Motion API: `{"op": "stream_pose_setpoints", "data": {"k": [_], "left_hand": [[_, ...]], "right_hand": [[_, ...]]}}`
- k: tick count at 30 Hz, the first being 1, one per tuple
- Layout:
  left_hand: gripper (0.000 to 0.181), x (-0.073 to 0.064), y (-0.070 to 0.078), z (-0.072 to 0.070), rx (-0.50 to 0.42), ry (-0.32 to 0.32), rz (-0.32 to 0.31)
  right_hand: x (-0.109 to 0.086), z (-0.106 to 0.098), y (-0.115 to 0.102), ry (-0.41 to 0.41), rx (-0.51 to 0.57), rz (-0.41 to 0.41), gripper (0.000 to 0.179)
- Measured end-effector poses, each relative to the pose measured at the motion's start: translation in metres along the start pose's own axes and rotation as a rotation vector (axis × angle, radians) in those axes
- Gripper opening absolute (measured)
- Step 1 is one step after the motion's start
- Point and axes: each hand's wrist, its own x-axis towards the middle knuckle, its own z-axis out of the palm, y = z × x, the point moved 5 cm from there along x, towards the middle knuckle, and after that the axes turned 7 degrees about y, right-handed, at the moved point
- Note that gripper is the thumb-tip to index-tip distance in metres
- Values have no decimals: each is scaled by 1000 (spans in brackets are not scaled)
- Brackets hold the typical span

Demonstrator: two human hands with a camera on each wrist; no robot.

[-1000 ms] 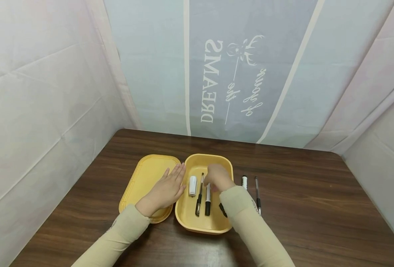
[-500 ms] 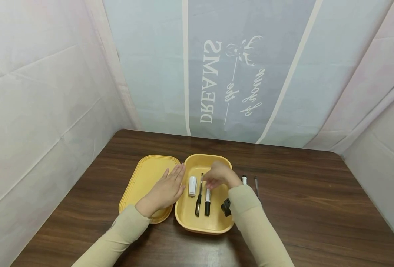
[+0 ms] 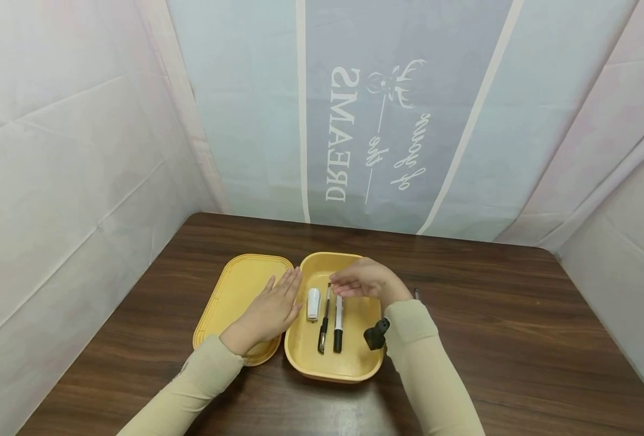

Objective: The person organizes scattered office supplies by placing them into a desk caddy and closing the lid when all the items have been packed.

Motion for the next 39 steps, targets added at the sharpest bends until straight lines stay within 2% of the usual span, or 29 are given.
{"op": "stream_pose_setpoints", "data": {"k": [5,12,20,31,36,39], "left_hand": [[61,-1,-1,2,-5,-4,-2],[61,-1,-1,3,12,-2,5],[60,-2,-1,5,18,8,9],[61,-3,-1,5,13,2,10],[60,-2,-1,4,7,-1,8],[60,-2,0,3,11,-2,4]], "right_hand": [[-5,-7,-2,3,86,-3,25],[-12,-19,-6,15,74,-14,17],[-19,-37,-2,33,70,-1,17],[-36,-65,4,37,38,-8,18],[-47,-80,6,10,-12,-30,19],[-51,-88,8,20,-55,-22,18]]}}
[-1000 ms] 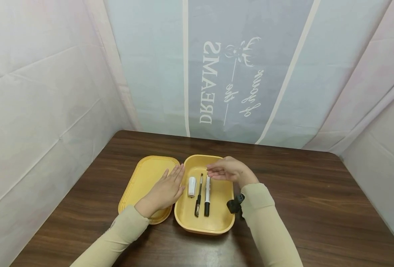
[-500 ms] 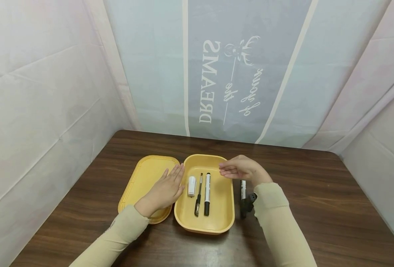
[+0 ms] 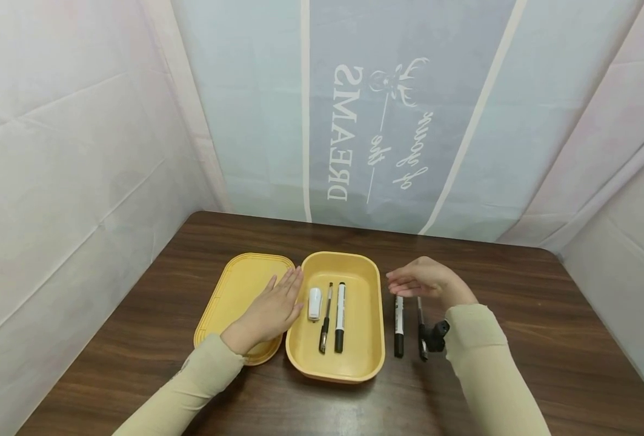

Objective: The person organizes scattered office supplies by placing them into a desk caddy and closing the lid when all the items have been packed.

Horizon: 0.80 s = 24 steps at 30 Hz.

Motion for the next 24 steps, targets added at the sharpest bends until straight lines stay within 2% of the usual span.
{"op": "stream_pose_setpoints", "data": {"k": [2,9,13,18,21,24], "left_hand": [[60,0,0,-1,3,0,-2],[60,0,0,-1,11,-2,-2],[60,-1,1,-1,16,-1,0],[60,-1,2,-1,24,0,-2],[60,-2,2,-1,25,2,-1],[60,-2,2,-1,18,5,-1]], "right_hand": [[-2,-5,2,5,-40,0,18],[-6,-16,7,102,-185,34,21],[-9,-19,10,160,-310,-1,27],[-13,-22,12,288,-560,-46,19],[-14,-25,13,360,-729,-43,20],[-14,-25,15,394,-827,-16,21]]}}
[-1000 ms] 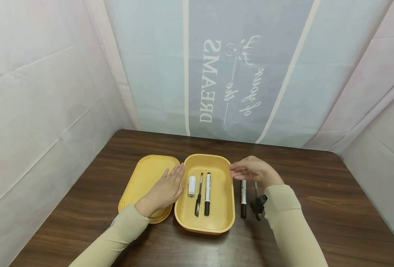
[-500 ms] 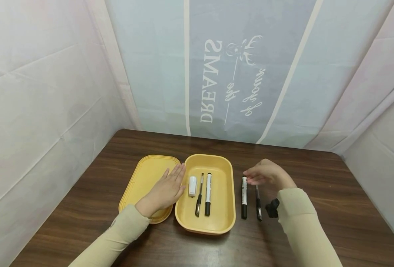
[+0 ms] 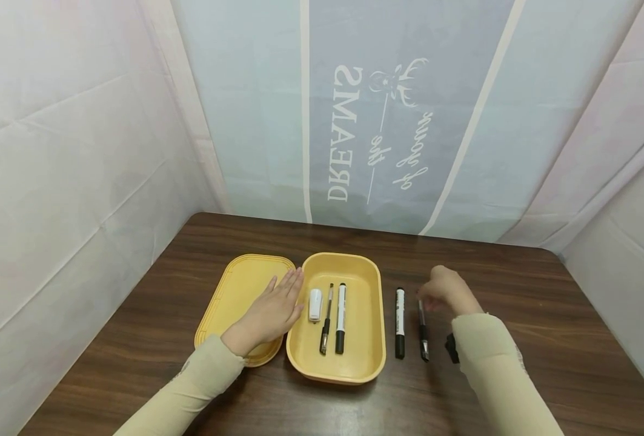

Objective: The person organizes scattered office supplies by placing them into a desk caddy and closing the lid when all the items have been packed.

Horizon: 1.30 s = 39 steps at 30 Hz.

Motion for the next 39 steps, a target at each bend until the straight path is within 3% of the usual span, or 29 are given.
{"op": "stream_pose_setpoints", "data": {"k": [9,17,39], "left_hand": [[60,-3,0,5,5,23,2],[60,-8,2,10,17,32,0],[60,-9,4,11,17,53,-2]], "right_hand": [[-6,8,3,55,-82,36,12],[-6,27,11,66,-115,124,14],[-7,39,17,82,-130,115,10]]}}
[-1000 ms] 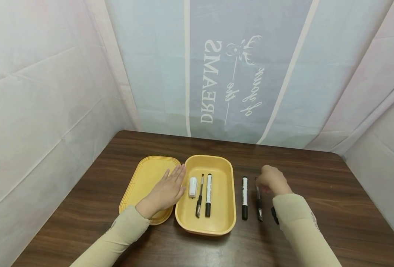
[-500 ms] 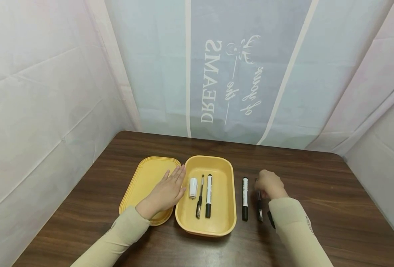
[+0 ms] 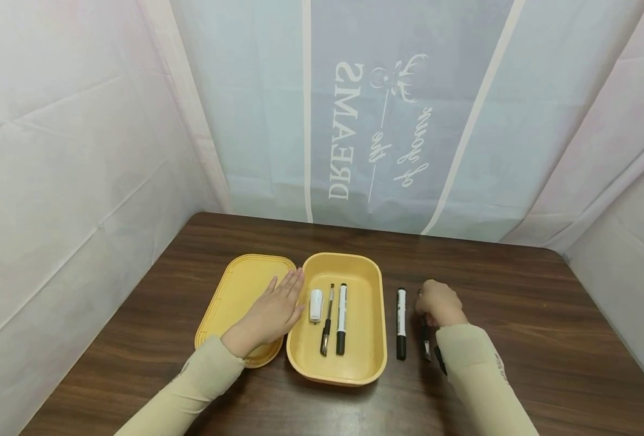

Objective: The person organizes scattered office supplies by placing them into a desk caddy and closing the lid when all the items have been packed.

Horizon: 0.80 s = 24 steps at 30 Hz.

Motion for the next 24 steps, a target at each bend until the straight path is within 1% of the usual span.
{"op": "stream_pose_setpoints", "data": {"k": [8,13,21,24], "left_hand": [[60,4,-1,-5,-2,-22,-4],[60,7,-1,-7,-13,-30,-9],[59,6,-1,-7,-24,-22,-14],[59,6,-1,-7,-25,-22,-16]], "right_hand": [[4,-3,0,-11,50,38,6],[9,-3,2,-36,93,54,5],[16,-1,13,-72,171,69,10],[16,-1,16,-90,211,59,12]]}}
